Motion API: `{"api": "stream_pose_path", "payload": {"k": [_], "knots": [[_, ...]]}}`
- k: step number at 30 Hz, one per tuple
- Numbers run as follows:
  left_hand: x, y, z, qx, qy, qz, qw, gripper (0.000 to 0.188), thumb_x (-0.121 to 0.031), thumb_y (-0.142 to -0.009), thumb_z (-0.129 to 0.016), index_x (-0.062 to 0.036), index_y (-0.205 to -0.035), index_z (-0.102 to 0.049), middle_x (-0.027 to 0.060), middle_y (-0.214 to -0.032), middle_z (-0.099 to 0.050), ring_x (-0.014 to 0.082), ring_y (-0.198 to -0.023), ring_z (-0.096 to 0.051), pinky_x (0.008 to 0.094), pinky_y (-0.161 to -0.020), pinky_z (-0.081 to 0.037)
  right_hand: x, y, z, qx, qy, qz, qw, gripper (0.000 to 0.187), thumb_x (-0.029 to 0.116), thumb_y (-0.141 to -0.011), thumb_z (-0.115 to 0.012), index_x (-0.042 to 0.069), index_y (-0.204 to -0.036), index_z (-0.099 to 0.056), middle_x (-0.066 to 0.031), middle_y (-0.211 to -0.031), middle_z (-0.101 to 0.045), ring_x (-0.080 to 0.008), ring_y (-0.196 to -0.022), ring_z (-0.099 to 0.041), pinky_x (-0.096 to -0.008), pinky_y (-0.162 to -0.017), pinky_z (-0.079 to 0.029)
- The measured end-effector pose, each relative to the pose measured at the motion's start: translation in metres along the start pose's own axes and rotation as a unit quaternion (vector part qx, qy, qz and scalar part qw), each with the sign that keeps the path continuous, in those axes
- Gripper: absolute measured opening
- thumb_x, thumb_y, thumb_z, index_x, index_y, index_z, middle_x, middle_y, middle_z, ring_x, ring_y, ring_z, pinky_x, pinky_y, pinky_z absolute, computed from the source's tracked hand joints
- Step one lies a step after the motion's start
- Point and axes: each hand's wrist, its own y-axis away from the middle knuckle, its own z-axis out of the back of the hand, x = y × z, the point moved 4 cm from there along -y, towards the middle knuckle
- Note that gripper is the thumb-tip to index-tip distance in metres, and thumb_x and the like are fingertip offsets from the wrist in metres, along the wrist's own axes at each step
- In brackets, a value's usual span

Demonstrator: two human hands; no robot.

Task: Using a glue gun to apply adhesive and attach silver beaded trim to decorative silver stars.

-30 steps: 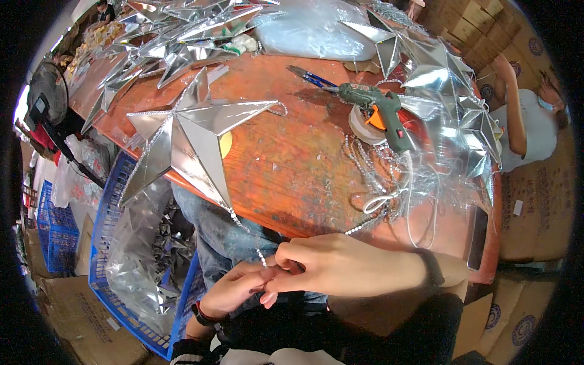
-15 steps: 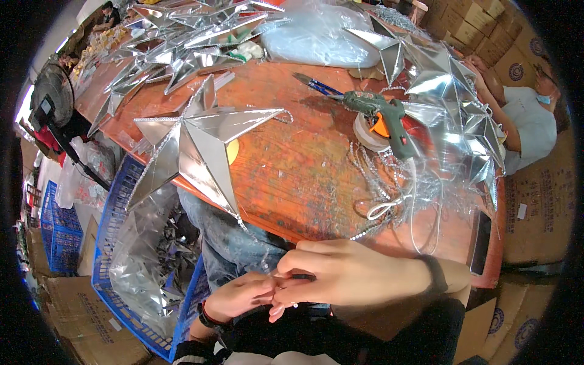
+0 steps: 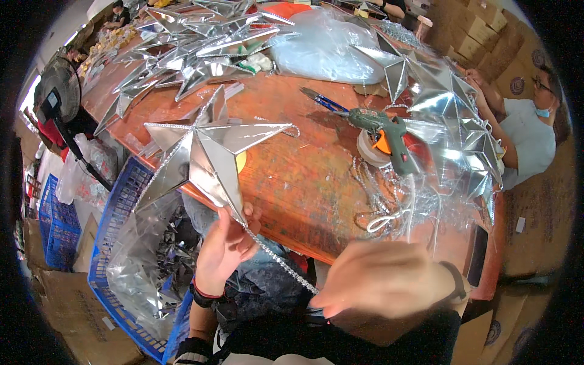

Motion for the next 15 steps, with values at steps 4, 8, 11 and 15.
{"api": "stream_pose_path", "payload": {"k": [4,8,11,15], "knots": [[-0.007,0.008,-0.005,-0.034,-0.061,-0.010,0.997,0.044,-0.040,-0.096,-0.037,-0.0004,-0.110,-0.050,0.0073,-0.109,-0.052,0.0097,-0.061,-0.042,0.0235,-0.052,-0.037,-0.005,0.002,0.011,-0.063,-0.070,-0.015,0.995,0.014,0.000,-0.076,-0.069,-0.004,-0.088,-0.063,-0.0147,-0.088,-0.066,-0.0222,-0.078,-0.064,-0.0304,-0.064,-0.050],[-0.011,0.012,-0.005,-0.050,-0.078,-0.003,0.996,0.044,-0.042,-0.095,-0.039,-0.0013,-0.105,-0.052,0.0069,-0.104,-0.053,0.0102,-0.061,-0.040,0.0239,-0.052,-0.036,-0.004,-0.020,0.021,-0.104,-0.050,-0.014,0.993,0.013,-0.001,-0.076,-0.067,-0.002,-0.088,-0.061,-0.0139,-0.082,-0.065,-0.0212,-0.077,-0.063,-0.0308,-0.067,-0.050],[-0.013,0.015,-0.003,-0.062,-0.093,0.005,0.994,0.045,-0.047,-0.091,-0.043,-0.0046,-0.101,-0.053,0.0074,-0.101,-0.053,0.0096,-0.059,-0.038,0.0240,-0.051,-0.034,-0.012,-0.049,0.031,-0.140,-0.012,-0.009,0.990,0.012,-0.001,-0.076,-0.067,-0.001,-0.086,-0.060,-0.0113,-0.081,-0.063,-0.0182,-0.078,-0.062,-0.0285,-0.068,-0.050],[-0.013,0.015,-0.001,-0.056,-0.087,0.024,0.994,0.045,-0.046,-0.092,-0.043,-0.0038,-0.103,-0.053,0.0074,-0.102,-0.053,0.0124,-0.062,-0.042,0.0254,-0.052,-0.035,-0.033,-0.090,0.036,-0.152,-0.002,-0.027,0.988,0.011,-0.001,-0.080,-0.064,0.000,-0.088,-0.057,-0.0064,-0.086,-0.061,-0.0114,-0.080,-0.060,-0.0247,-0.072,-0.050]]}}
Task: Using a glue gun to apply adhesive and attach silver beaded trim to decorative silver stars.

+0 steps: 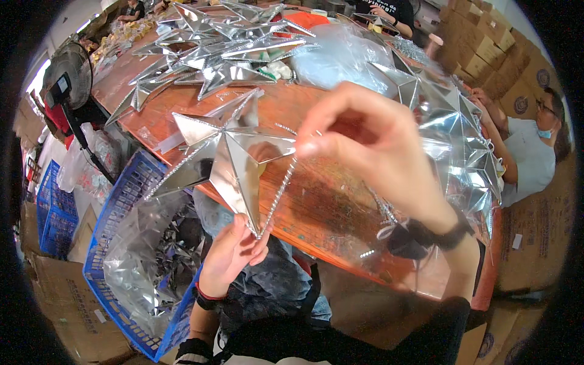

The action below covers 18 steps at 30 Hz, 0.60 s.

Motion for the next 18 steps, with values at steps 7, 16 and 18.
{"api": "stream_pose_path", "payload": {"k": [7,16,18], "knots": [[-0.002,0.002,0.002,0.018,-0.007,0.013,1.000,0.045,-0.044,-0.094,-0.039,-0.0018,-0.105,-0.052,0.0098,-0.101,-0.051,0.0152,-0.072,-0.046,0.0269,-0.058,-0.038,-0.054,-0.049,-0.031,0.029,-0.102,-0.063,0.992,0.011,0.004,-0.082,-0.064,0.003,-0.089,-0.056,-0.0031,-0.081,-0.061,-0.0083,-0.068,-0.059,-0.0221,-0.056,-0.048],[-0.012,0.005,-0.002,0.020,-0.117,-0.012,0.993,0.032,-0.031,-0.097,-0.040,-0.0014,-0.105,-0.051,0.0055,-0.083,-0.055,0.0108,-0.073,-0.052,0.0223,-0.062,-0.043,-0.093,-0.055,-0.056,0.045,-0.127,-0.113,0.984,0.012,0.011,-0.082,-0.066,0.003,-0.087,-0.057,0.0018,-0.067,-0.057,-0.0031,-0.056,-0.051,-0.0185,-0.044,-0.035],[-0.013,0.010,-0.001,-0.009,-0.178,-0.051,0.983,0.019,-0.018,-0.094,-0.049,-0.0006,-0.099,-0.052,0.0043,-0.083,-0.055,0.0096,-0.070,-0.052,0.0218,-0.062,-0.043,-0.093,-0.055,-0.059,0.044,-0.117,-0.120,0.985,0.012,0.011,-0.083,-0.066,0.003,-0.086,-0.058,0.0014,-0.068,-0.057,-0.0028,-0.054,-0.050,-0.0181,-0.044,-0.035]]}}
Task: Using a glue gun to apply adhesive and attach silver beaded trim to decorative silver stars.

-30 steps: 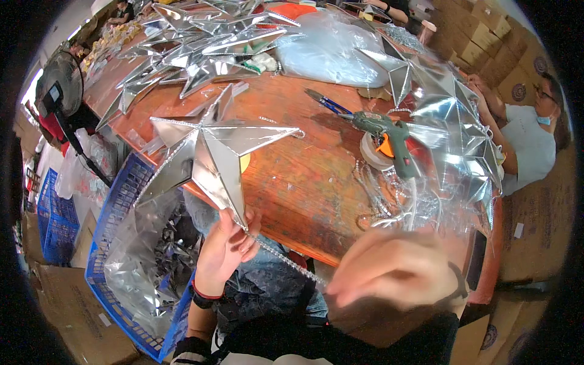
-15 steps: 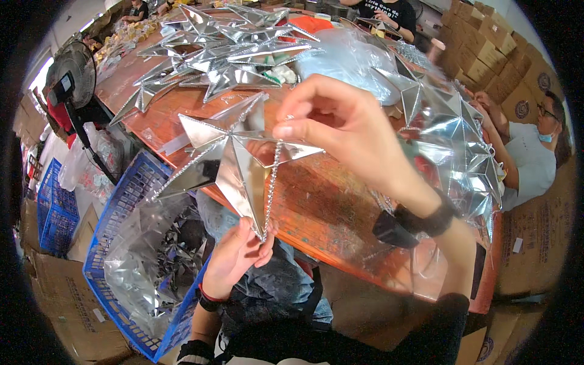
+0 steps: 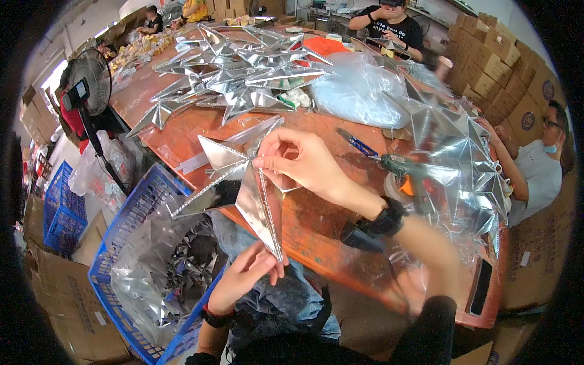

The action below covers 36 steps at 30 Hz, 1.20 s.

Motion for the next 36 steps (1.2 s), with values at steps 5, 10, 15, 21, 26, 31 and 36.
{"api": "stream_pose_path", "payload": {"k": [5,10,15,21,26,31,36], "knots": [[-0.017,0.015,0.011,-0.136,-0.262,-0.079,0.952,0.012,-0.010,-0.089,-0.056,0.0013,-0.089,-0.052,0.0068,-0.073,-0.055,0.0129,-0.059,-0.051,0.0244,-0.055,-0.040,0.001,-0.003,-0.008,0.012,-0.005,-0.017,1.000,0.012,0.012,-0.083,-0.066,0.002,-0.085,-0.059,0.0001,-0.067,-0.057,-0.0032,-0.051,-0.049,-0.0184,-0.042,-0.035],[-0.049,0.025,0.011,-0.258,-0.428,-0.257,0.827,0.008,-0.005,-0.083,-0.058,-0.0018,-0.086,-0.052,0.0108,-0.079,-0.055,0.0232,-0.066,-0.052,0.0330,-0.059,-0.041,-0.002,-0.004,-0.010,-0.006,0.070,0.009,0.998,0.014,0.014,-0.083,-0.066,0.002,-0.084,-0.059,0.0004,-0.069,-0.057,-0.0041,-0.048,-0.050,-0.0200,-0.041,-0.036],[-0.085,0.012,-0.005,-0.234,-0.630,-0.341,0.657,0.027,-0.009,-0.078,-0.063,-0.0055,-0.104,-0.059,0.0055,-0.104,-0.059,0.0267,-0.103,-0.049,0.0368,-0.086,-0.040,-0.003,-0.004,-0.010,-0.025,0.112,0.018,0.993,0.016,0.017,-0.080,-0.068,0.003,-0.084,-0.061,0.0006,-0.070,-0.057,-0.0054,-0.054,-0.051,-0.0216,-0.047,-0.040],[-0.091,-0.002,0.001,-0.199,-0.662,-0.336,0.640,0.030,-0.018,-0.080,-0.064,-0.0082,-0.108,-0.059,-0.0005,-0.118,-0.058,0.0265,-0.114,-0.042,0.0424,-0.094,-0.033,-0.004,-0.006,-0.012,-0.030,0.143,0.030,0.989,0.015,0.016,-0.079,-0.069,0.004,-0.084,-0.061,0.0011,-0.072,-0.056,-0.0054,-0.063,-0.052,-0.0215,-0.052,-0.041],[-0.089,-0.013,0.002,-0.186,-0.688,-0.322,0.624,0.031,-0.024,-0.080,-0.063,-0.0102,-0.108,-0.059,-0.0020,-0.118,-0.058,0.0246,-0.118,-0.040,0.0435,-0.096,-0.030,-0.007,-0.007,-0.010,-0.015,0.159,0.060,0.985,0.012,0.011,-0.083,-0.066,0.003,-0.088,-0.058,0.0024,-0.077,-0.055,-0.0030,-0.065,-0.053,-0.0184,-0.050,-0.040],[-0.088,-0.014,0.002,-0.192,-0.691,-0.311,0.624,0.032,-0.028,-0.081,-0.063,-0.0119,-0.108,-0.059,-0.0029,-0.118,-0.058,0.0234,-0.118,-0.040,0.0437,-0.097,-0.026,-0.006,-0.006,-0.009,-0.037,0.144,0.070,0.986,0.018,0.014,-0.080,-0.068,0.004,-0.088,-0.057,0.0000,-0.072,-0.056,-0.0062,-0.061,-0.053,-0.0222,-0.052,-0.043],[-0.087,-0.015,0.005,-0.195,-0.691,-0.305,0.626,0.031,-0.028,-0.081,-0.062,-0.0123,-0.108,-0.059,-0.0038,-0.119,-0.057,0.0229,-0.119,-0.039,0.0436,-0.098,-0.024,0.001,-0.001,-0.010,-0.027,0.074,0.030,0.996,0.016,0.013,-0.083,-0.064,0.002,-0.090,-0.055,-0.0037,-0.075,-0.056,-0.0089,-0.063,-0.055,-0.0255,-0.054,-0.046]]}}
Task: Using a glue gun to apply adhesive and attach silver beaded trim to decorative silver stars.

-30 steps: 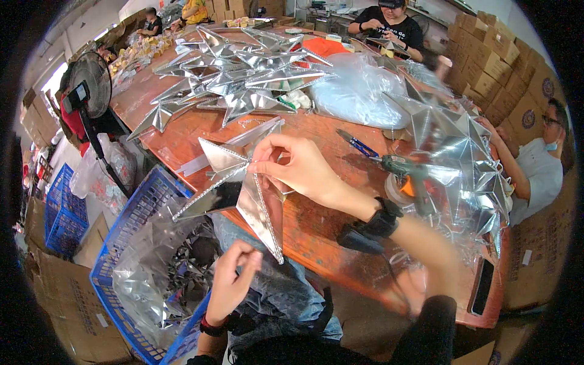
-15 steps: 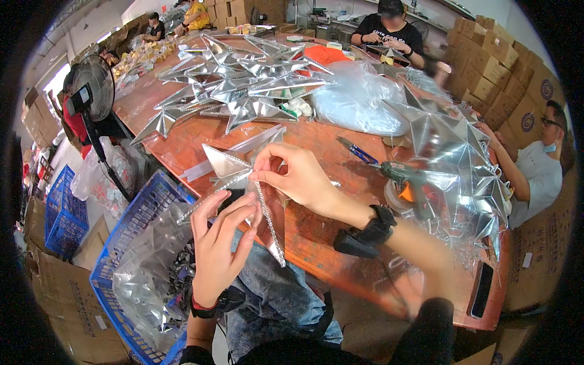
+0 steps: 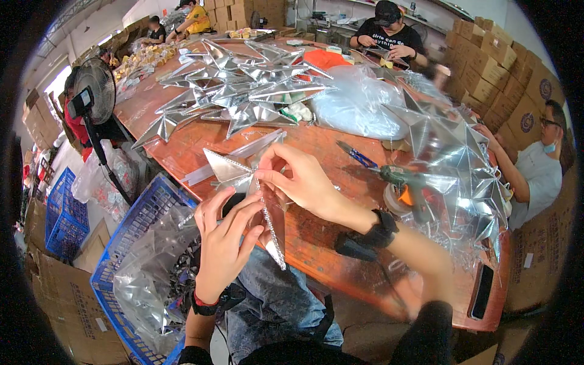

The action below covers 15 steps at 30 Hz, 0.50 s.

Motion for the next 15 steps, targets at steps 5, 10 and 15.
{"api": "stream_pose_path", "payload": {"k": [5,10,15], "knots": [[-0.001,-0.001,0.000,0.000,0.003,-0.004,1.000,0.031,-0.028,-0.081,-0.062,-0.0123,-0.108,-0.059,-0.0045,-0.120,-0.057,0.0224,-0.119,-0.038,0.0439,-0.098,-0.024,0.010,0.007,0.007,0.005,0.175,0.114,0.978,0.015,0.015,-0.087,-0.060,0.002,-0.095,-0.059,-0.0061,-0.089,-0.057,-0.0131,-0.079,-0.057,-0.0255,-0.064,-0.046],[0.000,-0.001,0.000,0.003,-0.003,-0.002,1.000,0.032,-0.028,-0.081,-0.062,-0.0122,-0.108,-0.059,-0.0046,-0.120,-0.056,0.0221,-0.120,-0.038,0.0442,-0.098,-0.024,0.010,0.008,0.004,0.012,0.200,0.148,0.968,0.013,0.014,-0.087,-0.058,0.004,-0.095,-0.061,-0.0078,-0.090,-0.057,-0.0174,-0.083,-0.057,-0.0281,-0.068,-0.046],[0.000,0.000,-0.001,-0.002,0.001,-0.003,1.000,0.032,-0.029,-0.081,-0.062,-0.0119,-0.108,-0.059,-0.0045,-0.120,-0.057,0.0220,-0.120,-0.038,0.0445,-0.098,-0.024,0.010,0.009,0.003,0.016,0.196,0.125,0.973,0.014,0.013,-0.087,-0.057,0.004,-0.096,-0.062,-0.0081,-0.091,-0.057,-0.0176,-0.083,-0.057,-0.0279,-0.068,-0.046]]}}
